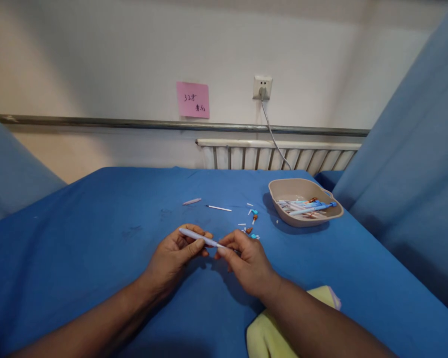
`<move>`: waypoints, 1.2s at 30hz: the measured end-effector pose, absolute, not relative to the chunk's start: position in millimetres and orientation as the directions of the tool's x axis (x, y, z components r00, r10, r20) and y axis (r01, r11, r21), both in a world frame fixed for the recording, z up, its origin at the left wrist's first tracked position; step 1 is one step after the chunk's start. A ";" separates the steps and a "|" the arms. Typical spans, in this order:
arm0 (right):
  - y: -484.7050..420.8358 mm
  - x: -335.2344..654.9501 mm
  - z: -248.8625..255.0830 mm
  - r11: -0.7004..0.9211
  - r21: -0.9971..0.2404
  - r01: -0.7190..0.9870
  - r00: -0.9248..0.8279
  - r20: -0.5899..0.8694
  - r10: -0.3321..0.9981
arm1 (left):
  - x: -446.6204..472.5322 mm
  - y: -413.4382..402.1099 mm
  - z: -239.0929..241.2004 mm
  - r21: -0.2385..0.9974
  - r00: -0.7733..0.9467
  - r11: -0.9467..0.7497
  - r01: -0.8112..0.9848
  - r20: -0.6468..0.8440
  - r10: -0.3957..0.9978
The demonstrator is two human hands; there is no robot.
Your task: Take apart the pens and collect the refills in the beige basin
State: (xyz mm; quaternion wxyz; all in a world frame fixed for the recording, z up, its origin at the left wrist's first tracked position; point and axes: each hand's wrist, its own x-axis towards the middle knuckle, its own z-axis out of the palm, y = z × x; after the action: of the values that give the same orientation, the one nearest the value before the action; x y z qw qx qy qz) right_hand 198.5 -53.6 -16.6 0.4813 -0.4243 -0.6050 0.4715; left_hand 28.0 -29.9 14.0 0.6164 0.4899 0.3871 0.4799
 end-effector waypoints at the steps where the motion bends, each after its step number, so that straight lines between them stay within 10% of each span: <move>1: -53.6 198.4 -15.8 0.189 -0.981 0.041 -0.185 0.179 0.966 | 27.6 -29.8 14.0 0.977 0.239 0.055 -0.206 -0.004 0.971; 21: -46.3 201.2 -14.3 -0.103 -0.954 -0.281 -0.366 0.008 0.930 | 27.4 -30.1 11.9 0.993 0.274 -0.010 -0.117 0.042 0.961; 36: -48.8 199.7 -24.1 0.230 -0.949 0.215 -0.105 0.211 0.972 | 30.3 -29.6 9.5 0.985 0.162 0.024 -0.170 0.004 0.987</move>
State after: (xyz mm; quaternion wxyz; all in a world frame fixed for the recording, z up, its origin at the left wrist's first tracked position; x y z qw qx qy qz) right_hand 199.7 -48.8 -24.1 0.4723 -0.4739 -0.6259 0.4007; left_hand 30.3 -29.6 9.5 0.5826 0.4915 0.4154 0.4963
